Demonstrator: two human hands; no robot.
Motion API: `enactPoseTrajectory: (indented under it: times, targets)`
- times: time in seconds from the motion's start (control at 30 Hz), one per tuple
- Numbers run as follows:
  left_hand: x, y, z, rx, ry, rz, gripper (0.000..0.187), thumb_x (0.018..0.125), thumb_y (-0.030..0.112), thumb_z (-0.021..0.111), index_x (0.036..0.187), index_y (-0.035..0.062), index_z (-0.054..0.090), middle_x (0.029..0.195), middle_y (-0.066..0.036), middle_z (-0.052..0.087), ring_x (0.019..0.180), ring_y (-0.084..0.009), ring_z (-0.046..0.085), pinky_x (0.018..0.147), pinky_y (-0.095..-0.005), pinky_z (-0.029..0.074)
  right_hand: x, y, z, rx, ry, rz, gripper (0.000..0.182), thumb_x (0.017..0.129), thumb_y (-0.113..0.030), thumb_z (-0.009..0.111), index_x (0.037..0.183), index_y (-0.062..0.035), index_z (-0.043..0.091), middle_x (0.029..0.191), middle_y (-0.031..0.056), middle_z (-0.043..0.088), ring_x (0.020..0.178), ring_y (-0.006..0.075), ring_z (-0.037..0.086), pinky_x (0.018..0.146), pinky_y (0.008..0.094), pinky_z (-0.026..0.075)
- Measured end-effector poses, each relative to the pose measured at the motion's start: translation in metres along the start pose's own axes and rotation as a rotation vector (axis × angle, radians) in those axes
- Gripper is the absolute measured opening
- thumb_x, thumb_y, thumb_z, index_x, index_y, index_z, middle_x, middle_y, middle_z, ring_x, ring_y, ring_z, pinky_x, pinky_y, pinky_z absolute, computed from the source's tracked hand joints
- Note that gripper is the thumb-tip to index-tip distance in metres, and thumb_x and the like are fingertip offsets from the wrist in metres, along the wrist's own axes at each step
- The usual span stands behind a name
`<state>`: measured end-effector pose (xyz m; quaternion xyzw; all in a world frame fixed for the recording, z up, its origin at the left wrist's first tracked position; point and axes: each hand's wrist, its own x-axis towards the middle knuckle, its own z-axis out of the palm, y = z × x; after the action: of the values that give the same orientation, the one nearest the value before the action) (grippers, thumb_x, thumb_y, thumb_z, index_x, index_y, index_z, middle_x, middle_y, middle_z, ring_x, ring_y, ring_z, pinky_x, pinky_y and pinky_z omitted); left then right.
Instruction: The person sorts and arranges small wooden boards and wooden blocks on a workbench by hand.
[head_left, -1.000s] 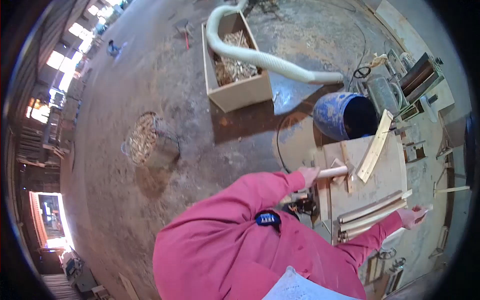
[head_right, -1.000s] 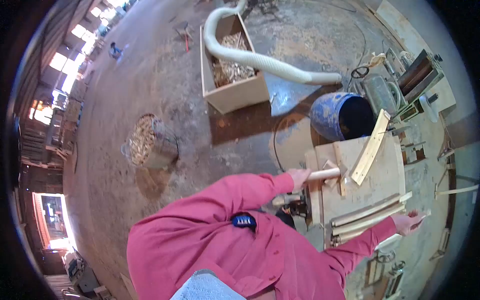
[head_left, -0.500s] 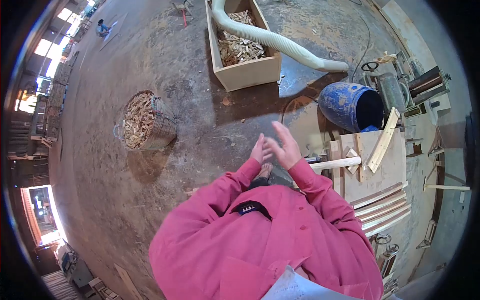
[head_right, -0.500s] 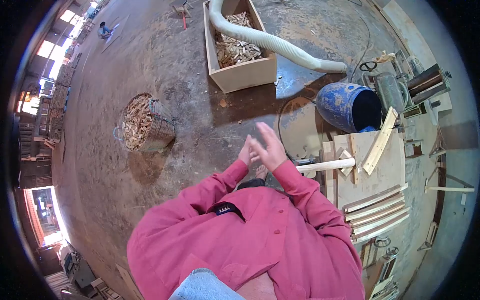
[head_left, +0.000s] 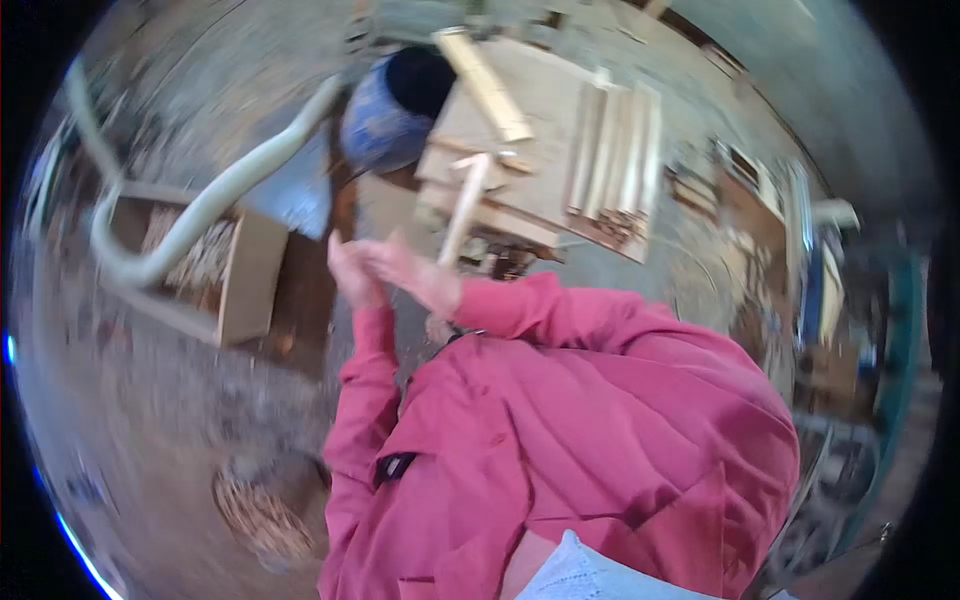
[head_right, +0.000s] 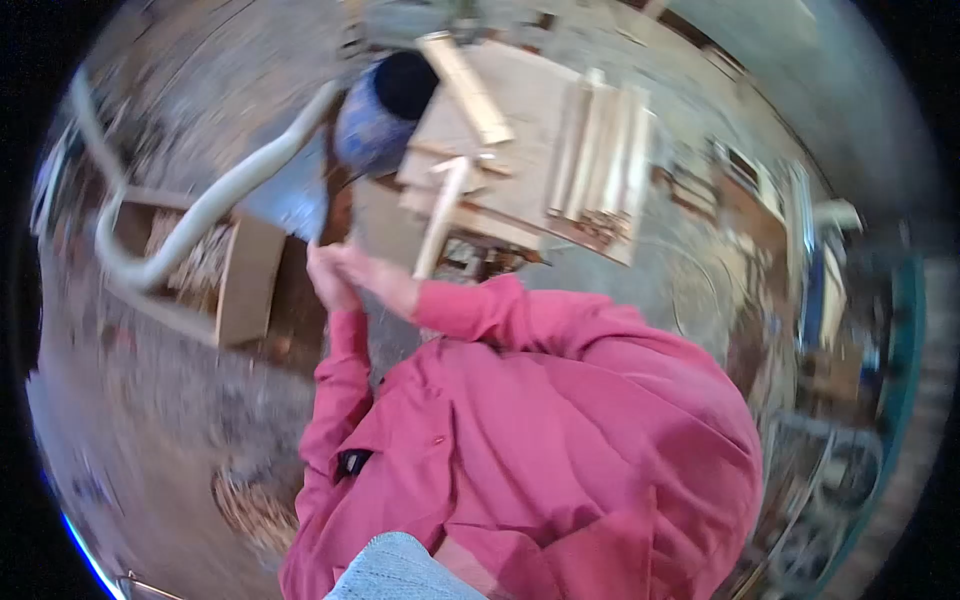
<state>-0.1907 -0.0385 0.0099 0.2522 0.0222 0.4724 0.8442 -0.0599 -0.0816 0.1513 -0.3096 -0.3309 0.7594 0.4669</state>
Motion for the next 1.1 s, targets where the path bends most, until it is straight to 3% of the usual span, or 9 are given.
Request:
enactPoseTrajectory:
  times: [0.03, 0.07, 0.13, 0.27, 0.33, 0.43, 0.57, 0.73, 1.1]
  targets:
    - [-0.005, -0.008, -0.096, 0.505, 0.715, 0.109, 0.067, 0.103, 0.06, 0.036, 0.143, 0.0086, 0.05, 0.138, -0.021, 0.058, 0.13, -0.0298, 0.054, 0.115, -0.0453, 0.035, 0.002, 0.007, -0.003, -0.16, -0.053, -0.175, 0.08, 0.097, -0.064, 0.046, 0.149, -0.0037, 0.043, 0.156, 0.0144, 0.039, 0.145, 0.031, 0.036, 0.121, 0.0445, 0.019]
    - [0.021, -0.016, -0.071, 0.501, 0.673, 0.073, 0.067, 0.103, 0.06, 0.036, 0.143, 0.0086, 0.05, 0.138, -0.021, 0.058, 0.13, -0.0298, 0.054, 0.115, -0.0453, 0.035, -0.006, -0.002, -0.011, -0.167, -0.009, -0.205, 0.08, 0.097, -0.064, 0.046, 0.149, -0.0037, 0.043, 0.156, 0.0144, 0.039, 0.145, 0.031, 0.036, 0.121, 0.0445, 0.019]
    - [0.02, -0.05, 0.019, 0.221, 0.58, -0.05, 0.072, 0.101, 0.064, 0.035, 0.147, 0.0092, 0.046, 0.141, -0.021, 0.055, 0.132, -0.0305, 0.052, 0.116, -0.0456, 0.033, -0.018, -0.017, -0.02, -1.391, -0.048, -0.699, 0.071, 0.099, -0.053, 0.051, 0.149, -0.0037, 0.042, 0.157, 0.0186, 0.037, 0.145, 0.0372, 0.034, 0.121, 0.0457, 0.023]
    - [0.063, -0.026, 0.194, -0.215, 0.503, -0.183, 0.09, 0.094, 0.077, 0.031, 0.155, 0.0103, 0.033, 0.155, -0.023, 0.039, 0.138, -0.0351, 0.045, 0.119, -0.0481, 0.028, -0.021, -0.037, -0.1, -1.326, 0.204, -0.726, 0.064, 0.095, -0.046, 0.061, 0.143, -0.0054, 0.05, 0.149, 0.0219, 0.045, 0.137, 0.0405, 0.042, 0.116, 0.0522, 0.032]
    - [0.058, 0.004, 0.214, -0.197, 0.346, -0.201, 0.092, 0.094, 0.077, 0.031, 0.156, 0.0101, 0.031, 0.156, -0.023, 0.036, 0.137, -0.036, 0.045, 0.118, -0.0485, 0.03, -0.036, -0.065, -0.143, -0.722, 0.44, -0.374, 0.06, 0.095, -0.042, 0.062, 0.139, -0.0024, 0.05, 0.139, 0.0234, 0.051, 0.128, 0.0408, 0.049, 0.112, 0.0515, 0.037]
    - [0.059, 0.031, 0.189, -0.06, 0.073, -0.142, 0.083, 0.099, 0.068, 0.036, 0.153, 0.0054, 0.035, 0.152, -0.022, 0.042, 0.132, -0.0349, 0.051, 0.113, -0.0484, 0.038, -0.054, -0.086, -0.255, -1.44, 0.989, -0.048, 0.054, 0.098, -0.037, 0.06, 0.135, 0.0003, 0.05, 0.13, 0.0246, 0.056, 0.118, 0.0363, 0.056, 0.106, 0.0453, 0.046]
    - [0.056, -0.003, 0.099, 1.296, 0.533, -0.131, 0.043, 0.099, 0.024, 0.064, 0.131, -0.0035, 0.056, 0.123, -0.015, 0.064, 0.11, -0.0209, 0.063, 0.097, -0.033, 0.049, -0.07, -0.128, -0.346, -1.51, 1.119, 0.182, 0.051, 0.096, -0.037, 0.063, 0.129, 0.0003, 0.054, 0.124, 0.0257, 0.059, 0.115, 0.0371, 0.06, 0.101, 0.0444, 0.05]
    - [0.06, -0.091, 0.052, 1.699, 0.496, -0.249, 0.055, 0.089, 0.029, 0.074, 0.131, -0.0032, 0.056, 0.119, -0.018, 0.064, 0.103, -0.0281, 0.064, 0.09, -0.0379, 0.051, -0.049, -0.163, -0.389, -1.567, 1.007, 0.562, 0.031, 0.093, -0.02, 0.061, 0.117, 0.0003, 0.057, 0.114, 0.0222, 0.064, 0.109, 0.0401, 0.063, 0.094, 0.0476, 0.052]
    - [0.102, -0.136, 0.042, 1.963, 0.539, -0.677, 0.046, 0.095, 0.046, 0.063, 0.104, 0.003, 0.048, 0.092, -0.028, 0.067, 0.09, -0.0497, 0.064, 0.075, -0.057, 0.049, 0.027, -0.129, -0.427, -1.496, 0.831, -0.006, 0.045, 0.084, -0.013, 0.064, 0.128, -0.0018, 0.059, 0.12, 0.0266, 0.061, 0.118, 0.0424, 0.057, 0.102, 0.0474, 0.046]
